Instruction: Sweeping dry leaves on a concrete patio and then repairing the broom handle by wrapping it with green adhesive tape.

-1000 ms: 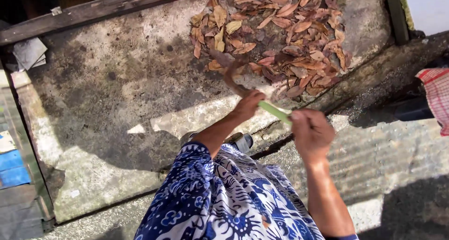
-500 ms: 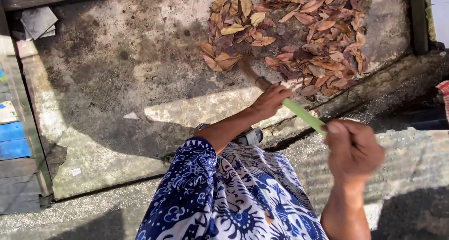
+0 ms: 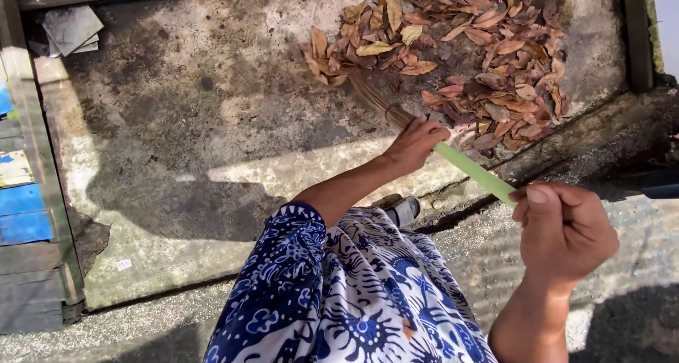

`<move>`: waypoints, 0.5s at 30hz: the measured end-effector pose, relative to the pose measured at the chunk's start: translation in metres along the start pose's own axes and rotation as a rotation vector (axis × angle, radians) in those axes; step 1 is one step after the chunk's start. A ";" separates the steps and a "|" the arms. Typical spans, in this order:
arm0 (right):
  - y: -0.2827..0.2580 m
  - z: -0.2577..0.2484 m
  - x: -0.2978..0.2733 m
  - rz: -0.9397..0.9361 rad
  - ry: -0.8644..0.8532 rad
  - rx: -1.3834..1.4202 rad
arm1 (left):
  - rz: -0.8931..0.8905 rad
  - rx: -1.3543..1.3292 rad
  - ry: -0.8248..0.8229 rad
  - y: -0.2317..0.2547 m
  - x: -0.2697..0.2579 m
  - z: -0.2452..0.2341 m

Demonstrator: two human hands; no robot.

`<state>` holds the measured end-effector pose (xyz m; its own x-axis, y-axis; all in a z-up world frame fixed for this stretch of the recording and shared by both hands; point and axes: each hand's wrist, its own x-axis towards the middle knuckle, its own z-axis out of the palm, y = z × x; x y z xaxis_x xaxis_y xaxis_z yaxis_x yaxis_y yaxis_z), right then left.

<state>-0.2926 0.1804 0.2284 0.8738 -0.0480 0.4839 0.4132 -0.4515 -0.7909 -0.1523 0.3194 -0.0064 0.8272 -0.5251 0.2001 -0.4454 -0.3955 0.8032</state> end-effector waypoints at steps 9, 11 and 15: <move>0.013 0.085 -0.012 0.010 -0.069 0.036 | -0.021 -0.020 0.093 -0.089 -0.083 -0.014; -0.005 0.080 -0.008 -0.023 -0.077 0.059 | -0.049 -0.027 0.102 -0.068 -0.091 -0.034; -0.024 0.069 -0.002 -0.080 -0.055 0.189 | 0.014 -0.004 0.124 -0.045 -0.064 -0.060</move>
<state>-0.2863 0.2529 0.2202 0.8468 0.0326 0.5309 0.5181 -0.2767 -0.8093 -0.1650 0.4156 -0.0217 0.8570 -0.4333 0.2789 -0.4558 -0.3853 0.8023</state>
